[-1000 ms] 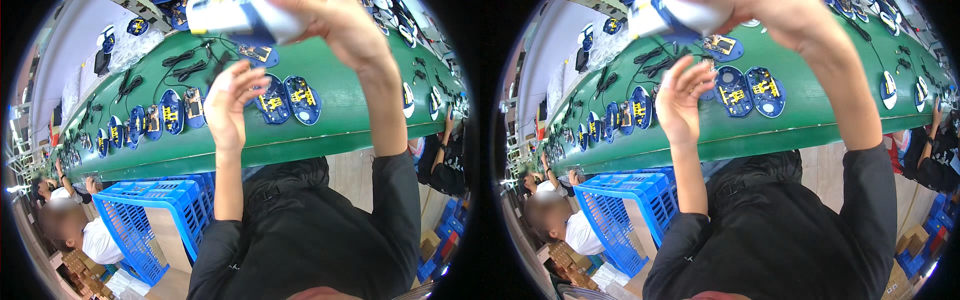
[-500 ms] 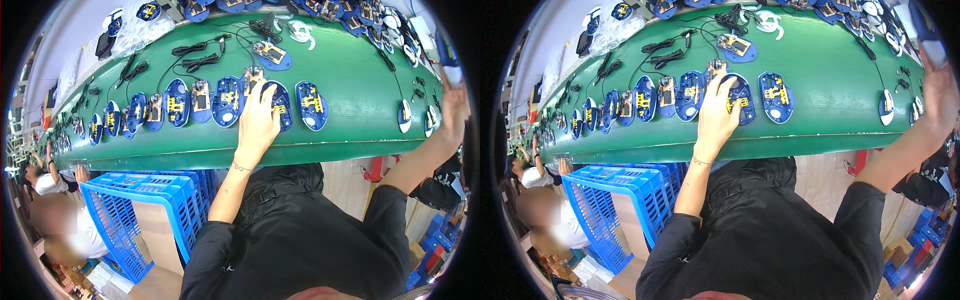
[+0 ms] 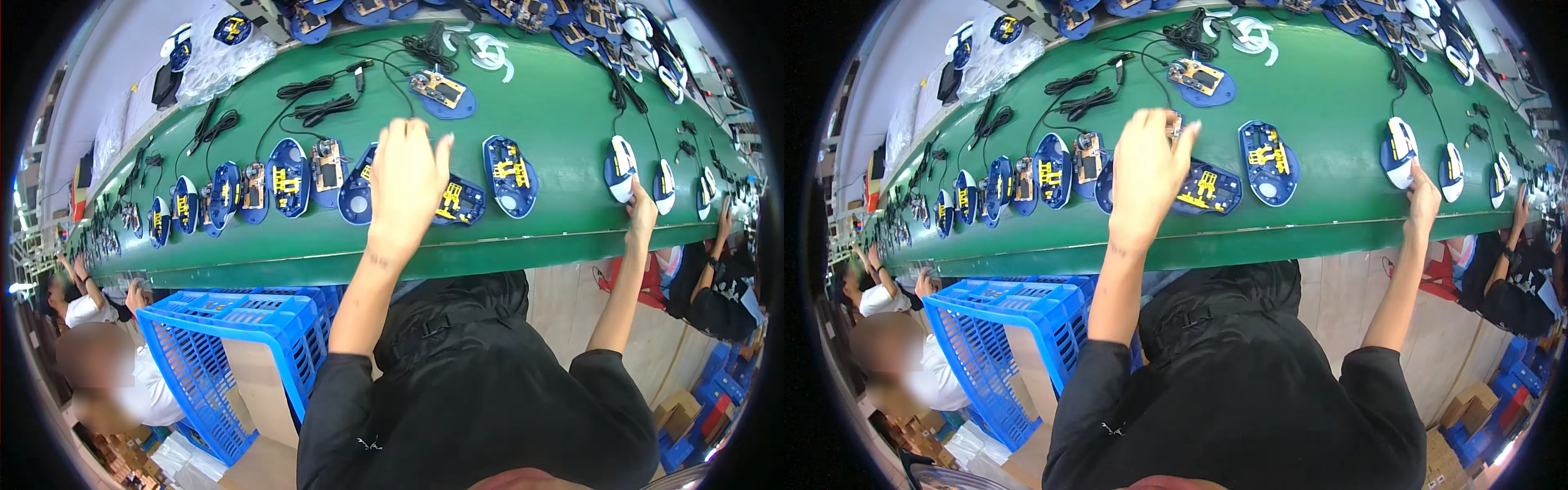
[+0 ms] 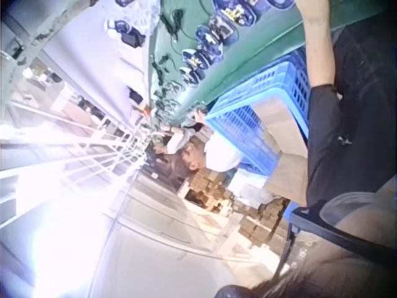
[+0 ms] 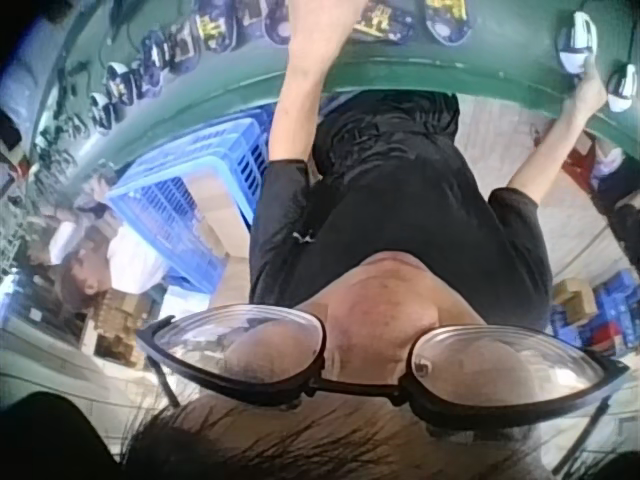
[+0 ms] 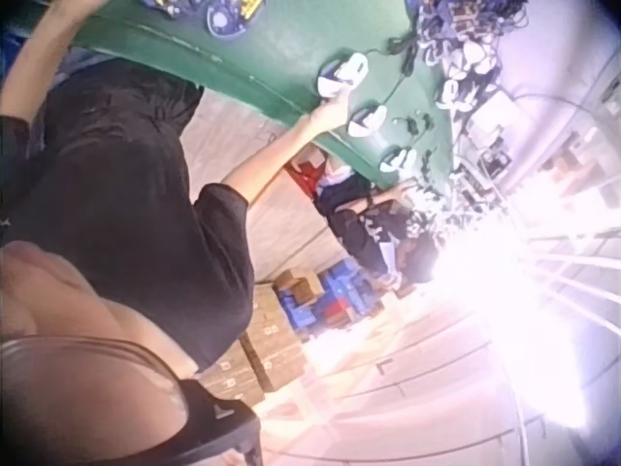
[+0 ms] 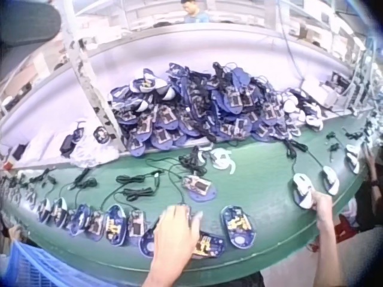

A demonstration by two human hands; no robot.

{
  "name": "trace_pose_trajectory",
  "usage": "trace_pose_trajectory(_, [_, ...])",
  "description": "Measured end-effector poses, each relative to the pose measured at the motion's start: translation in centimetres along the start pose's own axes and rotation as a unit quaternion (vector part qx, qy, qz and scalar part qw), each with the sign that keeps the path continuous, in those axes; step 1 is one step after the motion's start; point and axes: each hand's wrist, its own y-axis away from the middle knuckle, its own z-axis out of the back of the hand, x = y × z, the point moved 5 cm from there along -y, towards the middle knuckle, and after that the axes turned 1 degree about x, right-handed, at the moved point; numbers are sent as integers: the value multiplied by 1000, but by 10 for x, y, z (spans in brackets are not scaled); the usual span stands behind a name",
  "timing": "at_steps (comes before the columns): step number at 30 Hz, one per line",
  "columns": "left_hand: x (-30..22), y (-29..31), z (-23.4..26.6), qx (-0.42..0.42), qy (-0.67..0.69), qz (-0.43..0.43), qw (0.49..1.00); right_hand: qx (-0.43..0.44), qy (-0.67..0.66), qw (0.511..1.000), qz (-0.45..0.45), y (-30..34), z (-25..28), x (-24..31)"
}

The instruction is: The person assembles computer mice along a conveyor line by placing circuit boards and plastic strips into mouse bases, attaching the top covers, and sorting the components along the belt.

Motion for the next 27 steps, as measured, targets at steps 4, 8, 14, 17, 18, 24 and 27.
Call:
trace_pose_trajectory(4, [-7, -67, -41, 36, -141, 16, 989, -55, 137, 973, 175, 11, 10, 24])
trace_pose_trajectory(8, [11, -119, -91, 73, -205, 92, 972, -99, 226, 915, 320, 18, -20, 49])
trace_pose_trajectory(14, [-8, -147, -113, 106, -167, 154, 968, -163, 324, 865, 347, 2, -21, 31])
trace_pose_trajectory(17, [-6, -154, -111, 115, -115, 187, 969, -153, 283, 874, 365, -29, -14, 32])
trace_pose_trajectory(18, [-6, -156, -112, 139, -102, 196, 965, -139, 278, 878, 364, -42, -12, 36])
trace_pose_trajectory(24, [-3, -133, -89, 21, 395, 171, 902, -26, 295, 890, 348, -69, 1, 38])
trace_pose_trajectory(27, [-1, -104, -62, 19, 646, 181, 741, 61, 250, 924, 281, -73, 3, 49])
